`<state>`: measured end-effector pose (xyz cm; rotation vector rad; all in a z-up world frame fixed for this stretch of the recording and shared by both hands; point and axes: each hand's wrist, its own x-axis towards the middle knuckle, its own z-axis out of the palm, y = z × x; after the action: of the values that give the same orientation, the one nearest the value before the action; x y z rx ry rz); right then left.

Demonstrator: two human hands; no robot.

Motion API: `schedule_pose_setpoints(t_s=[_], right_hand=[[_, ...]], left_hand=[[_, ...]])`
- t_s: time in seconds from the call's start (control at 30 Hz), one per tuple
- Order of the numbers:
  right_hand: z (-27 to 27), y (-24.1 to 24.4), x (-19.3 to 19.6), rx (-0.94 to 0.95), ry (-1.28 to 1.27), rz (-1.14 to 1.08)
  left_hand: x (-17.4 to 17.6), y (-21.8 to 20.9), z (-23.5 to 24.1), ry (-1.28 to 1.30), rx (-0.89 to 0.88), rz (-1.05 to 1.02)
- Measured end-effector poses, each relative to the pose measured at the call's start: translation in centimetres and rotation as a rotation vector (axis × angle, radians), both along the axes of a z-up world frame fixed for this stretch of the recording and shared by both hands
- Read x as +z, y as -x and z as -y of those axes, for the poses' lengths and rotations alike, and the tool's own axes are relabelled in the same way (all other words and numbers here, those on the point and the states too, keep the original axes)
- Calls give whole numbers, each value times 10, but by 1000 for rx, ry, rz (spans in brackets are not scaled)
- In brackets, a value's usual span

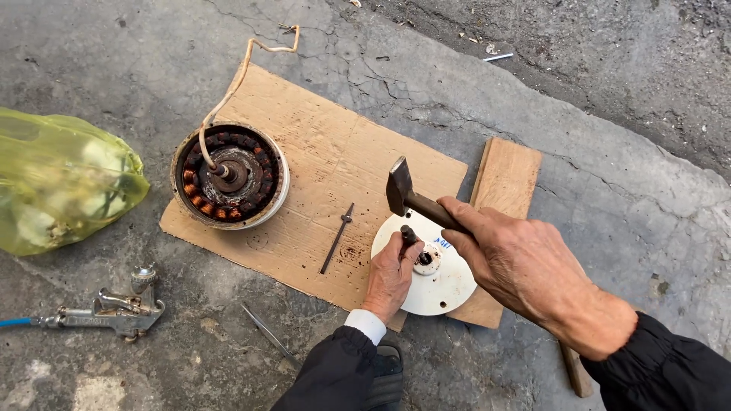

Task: The person uses a hammer and punch to remove a pin from a white circular motor housing. They then use tweezers to remove a small metal ring from the center of the housing and inspect the interior.

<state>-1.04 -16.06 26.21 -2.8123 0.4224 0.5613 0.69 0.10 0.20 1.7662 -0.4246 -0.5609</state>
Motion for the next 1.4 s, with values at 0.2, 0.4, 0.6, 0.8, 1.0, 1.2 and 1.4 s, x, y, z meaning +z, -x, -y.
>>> schedule_pose_setpoints(t_s=[0.2, 0.4, 0.6, 0.8, 1.0, 1.2, 1.4], right_hand=[[-2, 30, -16, -72, -69, 99], [-3, 15, -17, 22, 40, -182], [-8, 12, -5, -90, -35, -118], [-4, 43, -2, -183, -48, 1], [-38, 132, -38, -555, -133, 449], [-110, 193, -97, -1216, -23, 370], [-131, 206, -130, -1300, -87, 100]], left_hand=[[6, -2, -3, -14, -55, 89], [7, -11, 0, -81, -117, 31], [10, -9, -1, -50, -85, -22], [17, -8, -4, -50, -76, 27], [18, -3, -15, -3, -180, 481], [3, 21, -33, -15, -274, 677], [10, 36, -30, 24, -203, 666]])
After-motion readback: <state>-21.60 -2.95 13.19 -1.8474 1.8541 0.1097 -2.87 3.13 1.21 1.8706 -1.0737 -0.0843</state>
